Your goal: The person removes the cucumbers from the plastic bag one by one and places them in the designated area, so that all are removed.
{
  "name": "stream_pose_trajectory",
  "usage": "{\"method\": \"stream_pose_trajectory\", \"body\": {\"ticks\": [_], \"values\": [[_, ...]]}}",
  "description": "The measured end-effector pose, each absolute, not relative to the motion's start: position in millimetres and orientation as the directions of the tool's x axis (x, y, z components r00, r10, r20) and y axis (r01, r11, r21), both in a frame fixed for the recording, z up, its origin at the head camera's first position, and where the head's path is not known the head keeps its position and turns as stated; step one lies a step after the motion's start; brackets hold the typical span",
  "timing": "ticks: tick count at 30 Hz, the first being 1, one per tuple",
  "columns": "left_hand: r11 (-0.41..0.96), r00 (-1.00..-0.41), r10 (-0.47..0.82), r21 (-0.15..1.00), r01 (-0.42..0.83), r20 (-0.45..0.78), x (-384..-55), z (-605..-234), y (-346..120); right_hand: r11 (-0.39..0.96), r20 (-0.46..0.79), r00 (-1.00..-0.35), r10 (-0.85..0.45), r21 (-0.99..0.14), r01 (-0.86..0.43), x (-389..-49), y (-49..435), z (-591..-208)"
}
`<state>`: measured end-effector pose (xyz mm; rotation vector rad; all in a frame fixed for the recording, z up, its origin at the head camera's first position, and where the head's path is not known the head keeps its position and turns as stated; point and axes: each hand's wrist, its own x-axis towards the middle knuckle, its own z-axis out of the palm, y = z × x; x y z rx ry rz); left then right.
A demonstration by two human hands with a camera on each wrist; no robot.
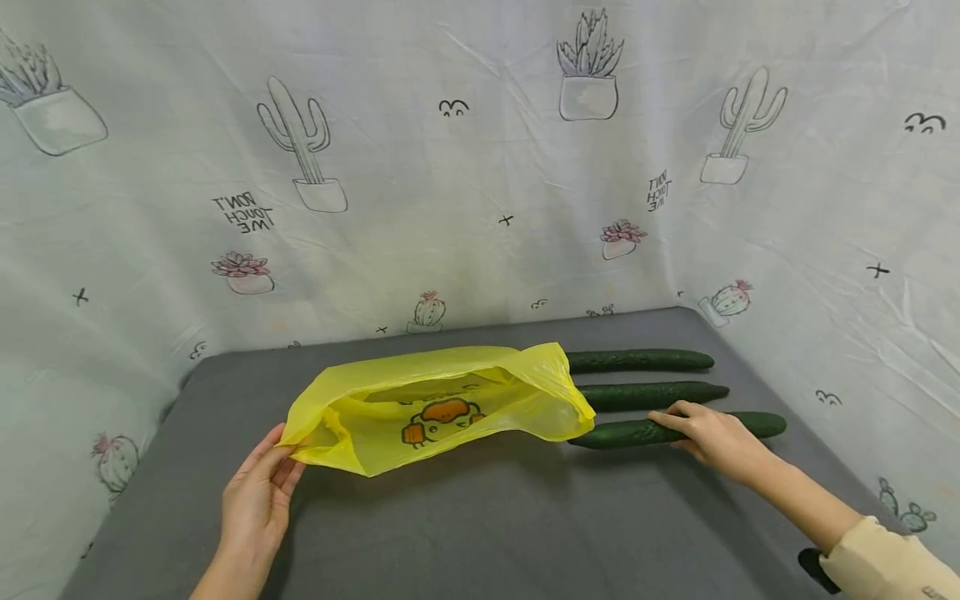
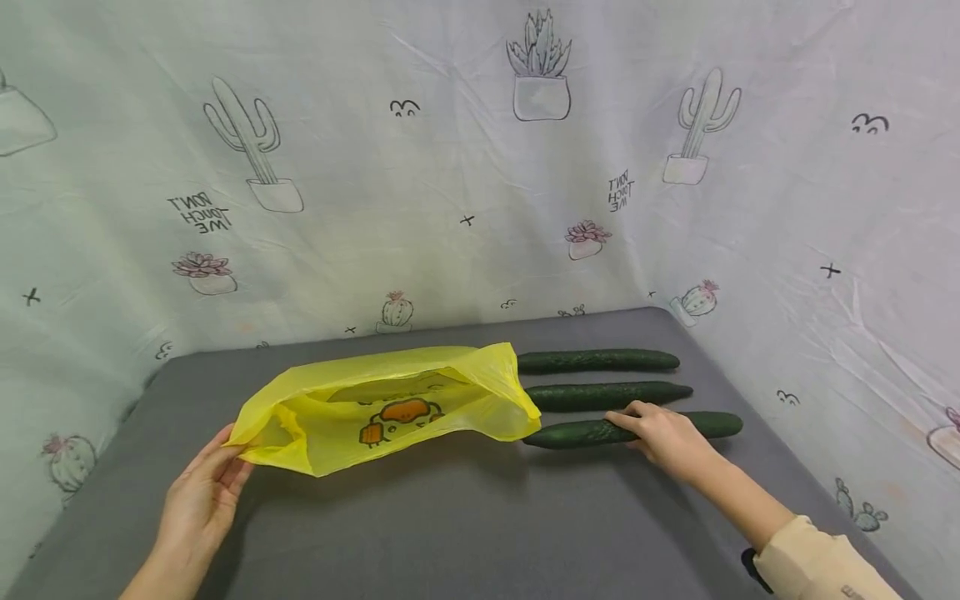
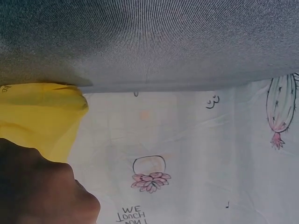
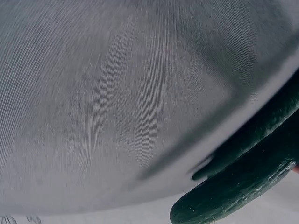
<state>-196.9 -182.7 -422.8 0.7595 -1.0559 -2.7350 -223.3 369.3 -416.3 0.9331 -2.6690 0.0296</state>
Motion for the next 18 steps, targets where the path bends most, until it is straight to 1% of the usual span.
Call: {"method": "stream_pose_trajectory", "body": {"ticks": [7, 12, 18], "values": [[-0.741, -0.864, -0.292, 0.668, -0.067, -0.410, -196, -423, -182, 0.817, 0.210, -0.794, -0.570, 0.039, -0.576, -233, 369, -431], [-0.740, -0.857, -0.305, 0.670, -0.061, -0.415, -198, -422, -180, 0.826, 0.161, -0.813, -0.560, 0.033, -0.562, -236, 372, -438], [-0.734, -0.866, -0.303, 0.677, -0.054, -0.398, -199, -421, -178, 0.842, 0.129, -0.835, -0.535, 0.007, -0.539, -238, 371, -441]]}}
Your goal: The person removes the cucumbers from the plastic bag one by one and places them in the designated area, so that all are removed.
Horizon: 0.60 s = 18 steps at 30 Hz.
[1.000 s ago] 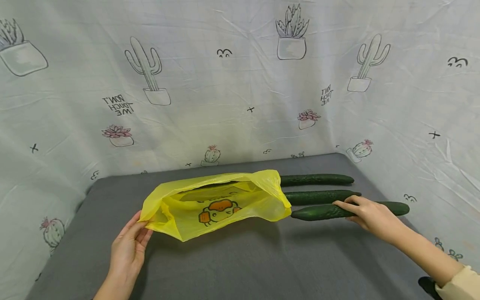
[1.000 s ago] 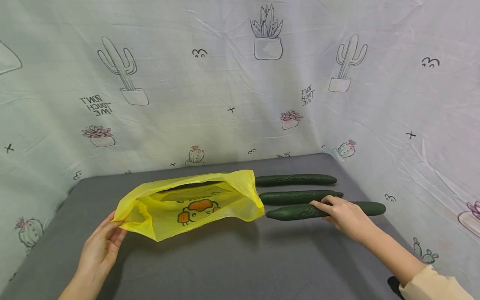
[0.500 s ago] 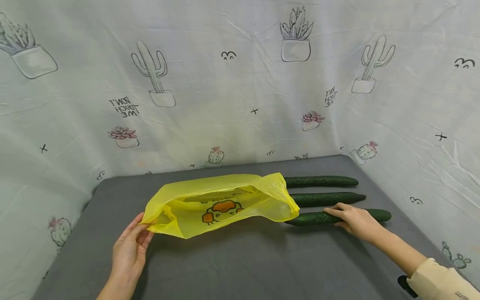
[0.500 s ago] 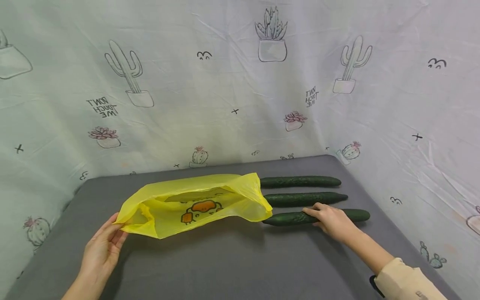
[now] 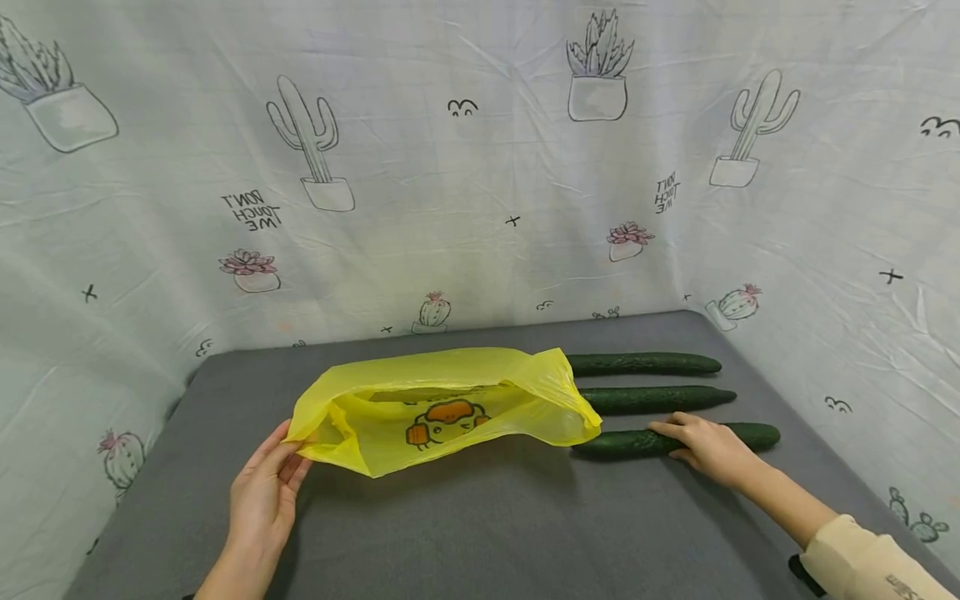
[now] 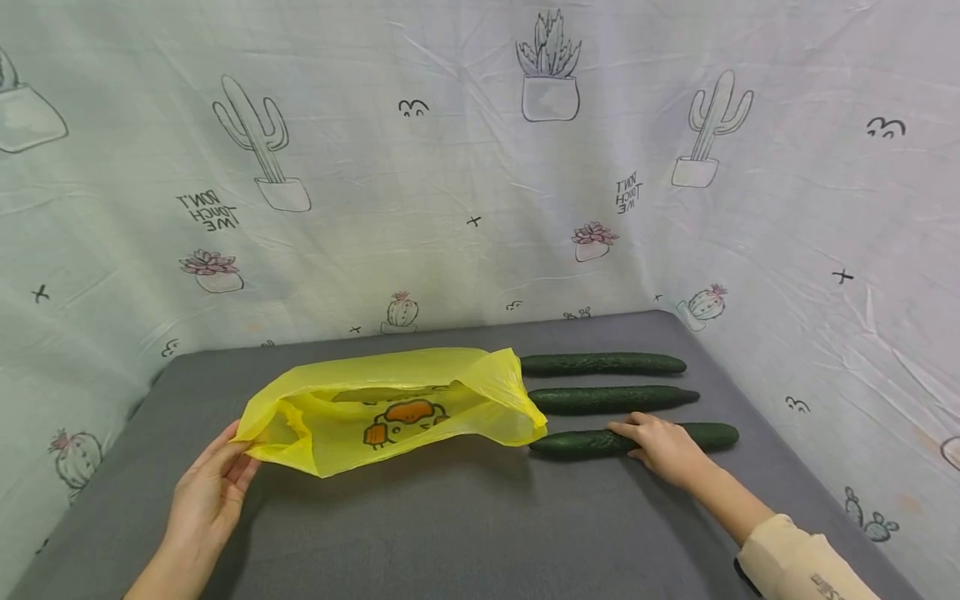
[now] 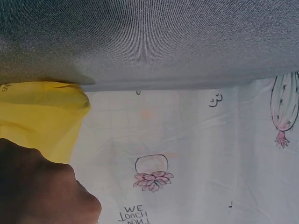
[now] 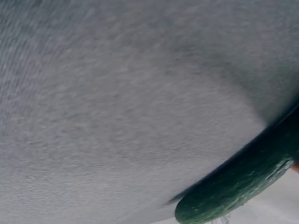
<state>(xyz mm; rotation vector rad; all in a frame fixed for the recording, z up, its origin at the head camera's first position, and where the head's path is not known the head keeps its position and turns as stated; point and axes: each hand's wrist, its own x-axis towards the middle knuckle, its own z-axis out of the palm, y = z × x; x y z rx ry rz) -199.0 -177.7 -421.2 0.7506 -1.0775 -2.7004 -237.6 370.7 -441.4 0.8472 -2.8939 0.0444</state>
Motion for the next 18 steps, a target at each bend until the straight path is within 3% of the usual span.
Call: {"method": "stream_pose_trajectory", "body": {"ticks": [9, 18], "values": [[-0.721, -0.863, -0.295, 0.688, -0.081, -0.411, -199, -422, -176, 0.832, 0.098, -0.830, -0.549, -0.027, -0.554, -236, 369, -442], [-0.718, -0.875, -0.286, 0.692, -0.074, -0.391, -199, -422, -175, 0.842, 0.012, -0.860, -0.510, -0.200, -0.502, -234, 364, -424]]}}
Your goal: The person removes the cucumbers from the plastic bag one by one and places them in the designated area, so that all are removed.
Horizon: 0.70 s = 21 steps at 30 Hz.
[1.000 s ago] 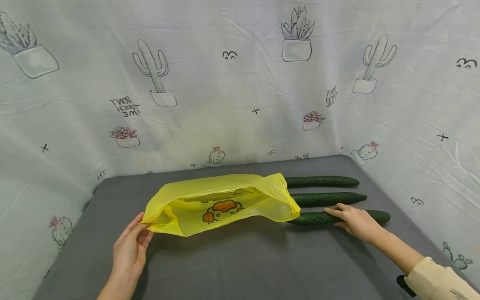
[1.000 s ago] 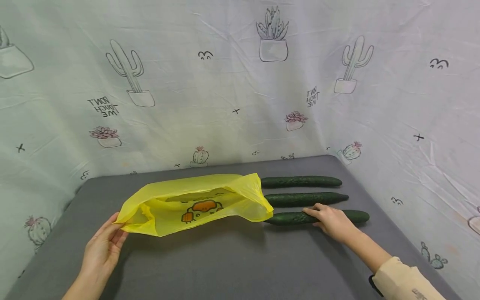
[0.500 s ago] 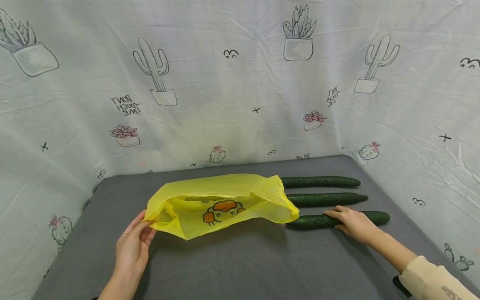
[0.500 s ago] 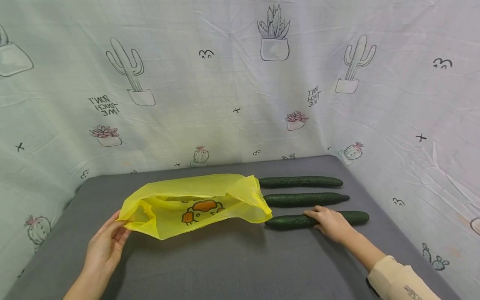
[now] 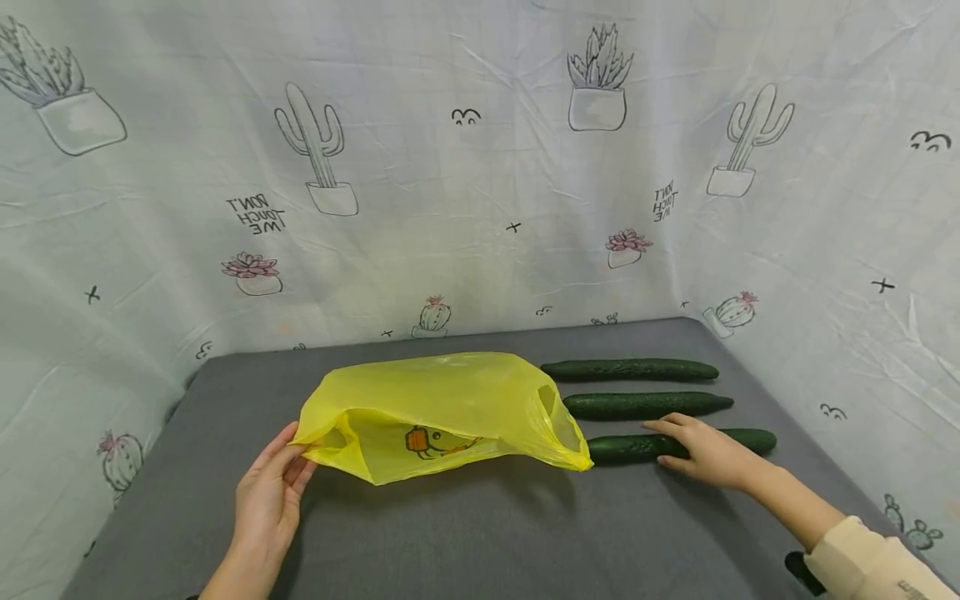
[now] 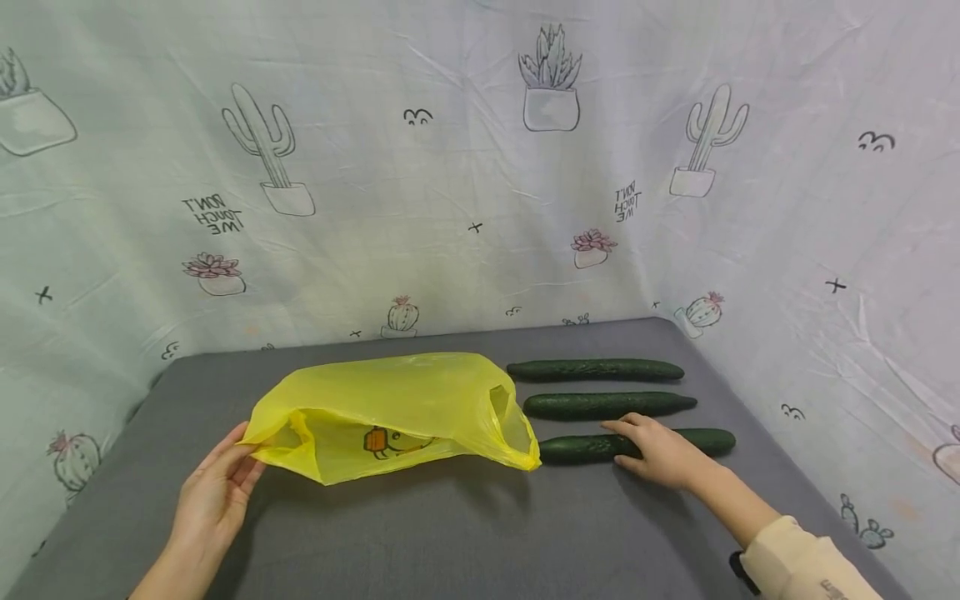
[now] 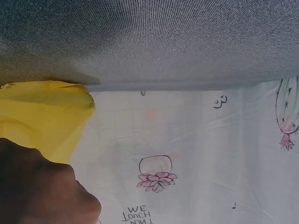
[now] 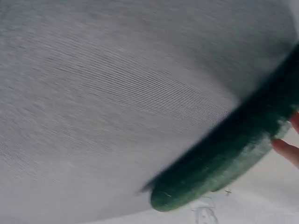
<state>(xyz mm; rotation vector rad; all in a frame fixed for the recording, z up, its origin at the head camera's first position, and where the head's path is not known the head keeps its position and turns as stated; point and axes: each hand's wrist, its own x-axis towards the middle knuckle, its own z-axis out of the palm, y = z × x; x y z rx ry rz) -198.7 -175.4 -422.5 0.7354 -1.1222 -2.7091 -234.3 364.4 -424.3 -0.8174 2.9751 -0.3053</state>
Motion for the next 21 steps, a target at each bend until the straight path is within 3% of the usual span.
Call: {"method": "stream_pose_trajectory", "body": {"ticks": [10, 21], "values": [[-0.702, -0.875, -0.302, 0.709, -0.065, -0.379, -198, -420, -175, 0.851, -0.086, -0.870, -0.486, -0.275, -0.448, -232, 344, -385], [-0.693, -0.875, -0.315, 0.719, -0.053, -0.368, -198, -416, -174, 0.806, -0.037, -0.842, -0.538, -0.314, -0.502, -237, 326, -324]]}}
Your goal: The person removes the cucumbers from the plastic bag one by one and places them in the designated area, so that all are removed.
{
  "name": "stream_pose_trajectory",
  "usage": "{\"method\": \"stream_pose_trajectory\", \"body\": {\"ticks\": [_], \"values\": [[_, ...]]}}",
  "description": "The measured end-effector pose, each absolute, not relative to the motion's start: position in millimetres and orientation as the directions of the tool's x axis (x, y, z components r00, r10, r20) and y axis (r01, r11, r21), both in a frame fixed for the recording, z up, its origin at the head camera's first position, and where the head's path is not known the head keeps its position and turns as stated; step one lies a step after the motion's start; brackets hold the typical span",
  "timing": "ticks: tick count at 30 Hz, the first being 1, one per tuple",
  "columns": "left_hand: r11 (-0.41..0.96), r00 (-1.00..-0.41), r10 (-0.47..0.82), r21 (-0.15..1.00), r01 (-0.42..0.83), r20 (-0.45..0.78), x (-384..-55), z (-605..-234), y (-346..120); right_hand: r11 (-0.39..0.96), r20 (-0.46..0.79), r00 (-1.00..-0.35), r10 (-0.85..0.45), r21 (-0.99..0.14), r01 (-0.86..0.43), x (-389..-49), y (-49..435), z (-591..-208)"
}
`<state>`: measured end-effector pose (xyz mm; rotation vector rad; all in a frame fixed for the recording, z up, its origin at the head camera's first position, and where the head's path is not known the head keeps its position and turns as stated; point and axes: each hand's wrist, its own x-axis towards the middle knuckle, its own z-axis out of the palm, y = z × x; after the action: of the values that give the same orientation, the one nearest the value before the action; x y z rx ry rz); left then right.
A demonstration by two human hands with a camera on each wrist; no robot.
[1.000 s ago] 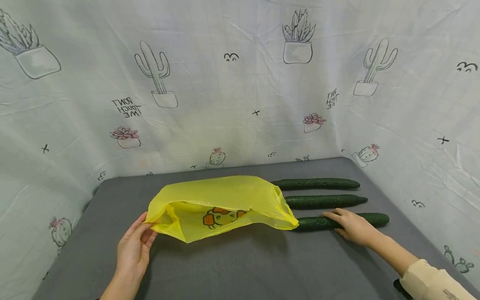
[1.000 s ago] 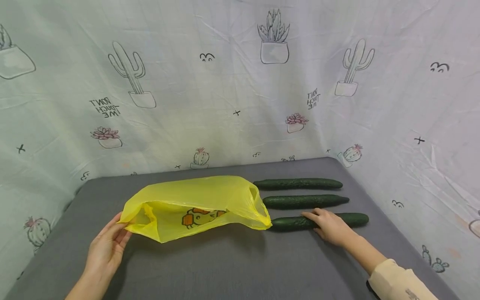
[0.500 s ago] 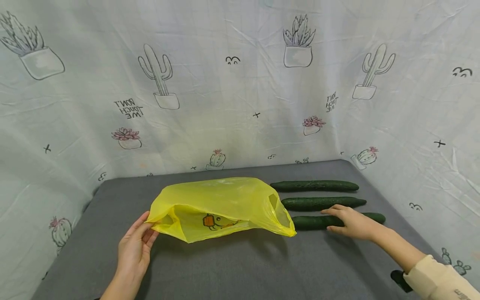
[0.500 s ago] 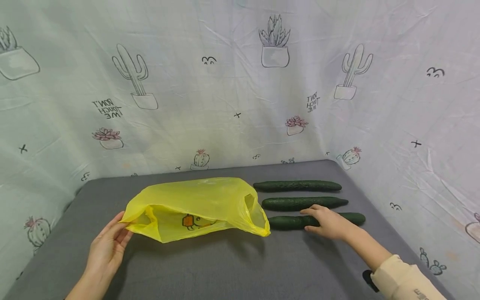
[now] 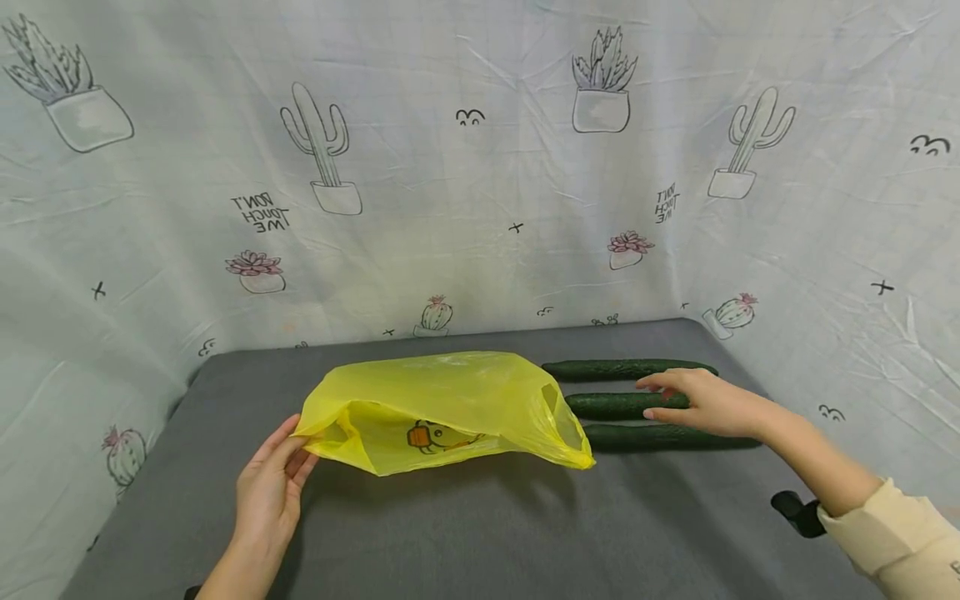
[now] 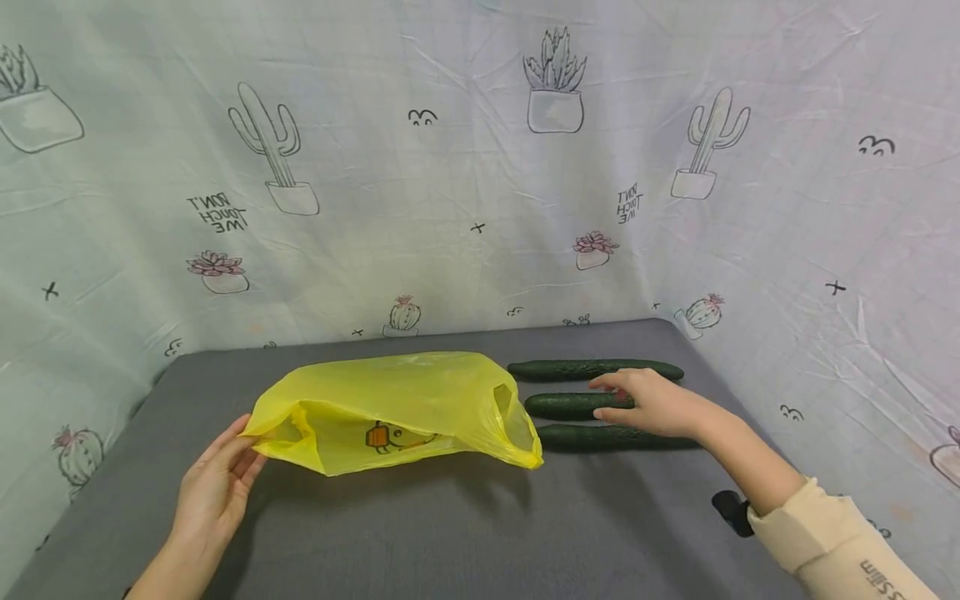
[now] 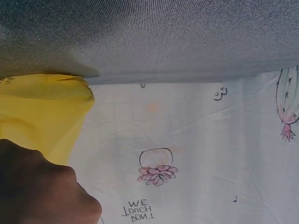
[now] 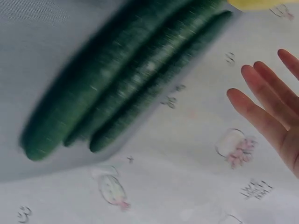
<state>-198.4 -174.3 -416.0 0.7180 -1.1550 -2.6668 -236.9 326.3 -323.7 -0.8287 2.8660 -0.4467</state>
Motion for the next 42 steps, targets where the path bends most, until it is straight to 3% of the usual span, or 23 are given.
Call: {"method": "stream_pose_trajectory", "body": {"ticks": [10, 23, 27, 37, 42], "values": [[-0.695, -0.870, -0.318, 0.717, -0.056, -0.377, -198, -416, -175, 0.807, -0.162, -0.812, -0.560, -0.329, -0.490, -239, 320, -307], [-0.688, -0.869, -0.321, 0.723, -0.060, -0.376, -197, -415, -172, 0.720, -0.288, -0.674, -0.680, -0.436, -0.540, -223, 251, -303], [-0.682, -0.867, -0.327, 0.728, -0.060, -0.377, -197, -415, -173, 0.662, -0.256, -0.629, -0.734, -0.473, -0.581, -219, 227, -299], [-0.691, -0.873, -0.322, 0.721, -0.047, -0.366, -197, -413, -172, 0.638, -0.106, -0.664, -0.740, -0.423, -0.643, -204, 167, -295], [-0.692, -0.876, -0.323, 0.721, -0.039, -0.358, -197, -411, -172, 0.605, -0.103, -0.635, -0.766, -0.453, -0.655, -204, 144, -297]]}}
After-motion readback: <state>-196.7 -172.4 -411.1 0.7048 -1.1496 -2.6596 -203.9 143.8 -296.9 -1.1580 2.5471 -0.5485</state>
